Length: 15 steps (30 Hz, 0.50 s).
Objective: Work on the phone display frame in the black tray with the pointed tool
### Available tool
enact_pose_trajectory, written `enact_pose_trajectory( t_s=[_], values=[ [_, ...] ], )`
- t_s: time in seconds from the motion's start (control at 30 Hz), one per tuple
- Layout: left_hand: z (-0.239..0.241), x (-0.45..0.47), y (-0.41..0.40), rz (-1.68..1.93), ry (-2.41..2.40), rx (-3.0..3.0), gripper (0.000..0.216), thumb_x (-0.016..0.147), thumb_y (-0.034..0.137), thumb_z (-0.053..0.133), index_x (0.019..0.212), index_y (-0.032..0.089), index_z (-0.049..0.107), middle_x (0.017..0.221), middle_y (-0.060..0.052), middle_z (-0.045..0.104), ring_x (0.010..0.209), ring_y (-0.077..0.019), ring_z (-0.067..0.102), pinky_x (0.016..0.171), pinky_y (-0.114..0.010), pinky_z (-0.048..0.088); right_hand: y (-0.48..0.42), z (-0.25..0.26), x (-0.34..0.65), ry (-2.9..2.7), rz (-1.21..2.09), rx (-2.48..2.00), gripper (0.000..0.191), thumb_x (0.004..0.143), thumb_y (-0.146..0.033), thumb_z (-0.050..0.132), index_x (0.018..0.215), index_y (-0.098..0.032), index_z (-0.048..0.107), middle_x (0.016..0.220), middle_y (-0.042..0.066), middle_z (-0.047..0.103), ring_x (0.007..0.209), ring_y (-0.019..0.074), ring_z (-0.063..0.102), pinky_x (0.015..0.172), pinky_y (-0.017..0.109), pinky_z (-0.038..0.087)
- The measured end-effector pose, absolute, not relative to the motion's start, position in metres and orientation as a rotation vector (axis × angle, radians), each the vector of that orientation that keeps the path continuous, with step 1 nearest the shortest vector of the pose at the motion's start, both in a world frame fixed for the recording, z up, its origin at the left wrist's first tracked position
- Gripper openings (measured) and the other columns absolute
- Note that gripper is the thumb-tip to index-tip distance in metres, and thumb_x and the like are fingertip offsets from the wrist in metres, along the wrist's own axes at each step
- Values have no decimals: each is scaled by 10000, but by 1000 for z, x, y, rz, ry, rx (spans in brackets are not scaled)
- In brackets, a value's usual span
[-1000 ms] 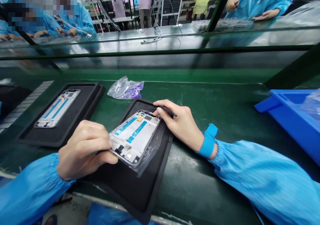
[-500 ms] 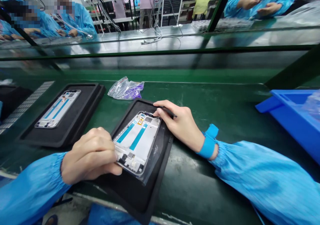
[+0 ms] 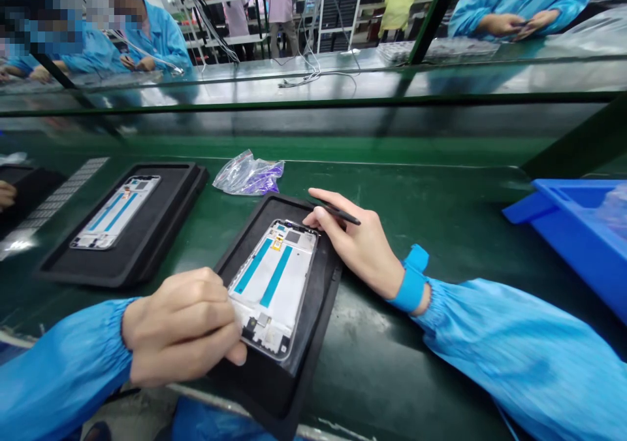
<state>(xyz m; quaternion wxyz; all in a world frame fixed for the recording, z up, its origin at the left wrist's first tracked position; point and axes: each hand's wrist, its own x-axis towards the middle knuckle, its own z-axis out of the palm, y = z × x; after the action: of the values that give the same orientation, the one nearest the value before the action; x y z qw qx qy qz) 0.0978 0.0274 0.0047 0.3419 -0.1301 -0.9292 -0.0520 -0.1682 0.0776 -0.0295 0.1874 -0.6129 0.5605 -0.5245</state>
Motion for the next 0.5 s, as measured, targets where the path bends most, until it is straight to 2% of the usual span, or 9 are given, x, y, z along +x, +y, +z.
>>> enact_pose_trajectory(
  t_s=[0.2,0.4,0.5],
  values=[
    [1,97,30,-116,-2376,-380,119,919,91,582,840,95,671,794,-73,649,688,-171,602,551,-314,471,77,-22,-167,1626,-1592,-1667,274,1013,-372,596,1215,-225,708,937,33,694,780,176,646,720,280,552],
    [-5,91,29,-103,-2288,-416,108,890,90,585,809,119,651,788,-67,623,668,-165,580,517,-304,432,79,-15,-165,1681,-1506,-1673,163,925,-374,708,959,-220,750,844,18,698,762,204,662,641,273,529],
    [-6,89,29,-104,-2270,-446,97,864,85,595,789,115,649,786,-74,628,661,-166,576,517,-301,429,77,-14,-165,1579,-1441,-1632,209,888,-391,761,996,-213,746,942,31,715,846,233,686,714,293,570]
  ],
)
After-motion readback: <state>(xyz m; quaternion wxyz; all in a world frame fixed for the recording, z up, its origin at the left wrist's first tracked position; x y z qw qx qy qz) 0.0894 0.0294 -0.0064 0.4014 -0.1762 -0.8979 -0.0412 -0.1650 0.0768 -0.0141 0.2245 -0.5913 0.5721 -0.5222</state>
